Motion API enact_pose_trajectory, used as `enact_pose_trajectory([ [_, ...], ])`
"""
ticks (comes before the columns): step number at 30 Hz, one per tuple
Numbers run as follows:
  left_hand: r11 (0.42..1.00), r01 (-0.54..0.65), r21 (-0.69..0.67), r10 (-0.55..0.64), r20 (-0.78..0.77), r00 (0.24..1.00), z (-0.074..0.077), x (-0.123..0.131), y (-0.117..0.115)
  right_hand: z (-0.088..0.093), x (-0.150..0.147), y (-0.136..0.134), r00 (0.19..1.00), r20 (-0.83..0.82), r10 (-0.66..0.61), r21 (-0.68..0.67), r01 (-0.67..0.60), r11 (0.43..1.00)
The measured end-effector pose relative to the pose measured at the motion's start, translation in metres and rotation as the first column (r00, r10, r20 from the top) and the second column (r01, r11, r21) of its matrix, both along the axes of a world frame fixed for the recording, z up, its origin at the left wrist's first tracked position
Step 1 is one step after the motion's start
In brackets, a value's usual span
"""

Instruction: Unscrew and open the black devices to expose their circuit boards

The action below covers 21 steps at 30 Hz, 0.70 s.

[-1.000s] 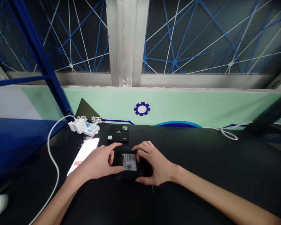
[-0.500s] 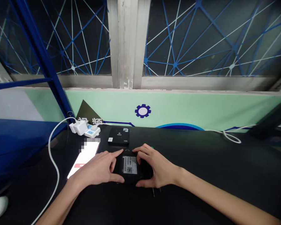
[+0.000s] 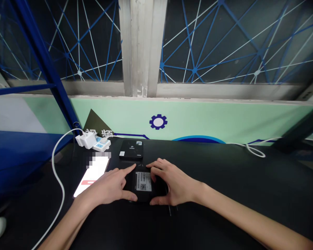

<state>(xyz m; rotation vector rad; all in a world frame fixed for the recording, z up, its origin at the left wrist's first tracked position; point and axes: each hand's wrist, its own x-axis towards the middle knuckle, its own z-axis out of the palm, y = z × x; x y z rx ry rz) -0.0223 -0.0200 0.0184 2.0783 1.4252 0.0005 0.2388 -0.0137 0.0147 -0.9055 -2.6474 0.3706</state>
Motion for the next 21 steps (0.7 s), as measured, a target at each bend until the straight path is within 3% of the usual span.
enact_pose_trajectory([
  [8, 1.0, -0.01, -0.027, 0.01, 0.01, 1.0, -0.0028, 0.0006, 0.0003, 0.0008, -0.001, -0.0019, 1.0, 0.012, -0.019, -0.027, 0.02, 0.999],
  [21, 0.999, -0.022, -0.036, 0.021, -0.032, 0.999, 0.0052, 0.006, -0.0005, -0.0039, 0.0007, -0.0013, 0.999, 0.024, -0.045, -0.024, 0.045, 0.999],
])
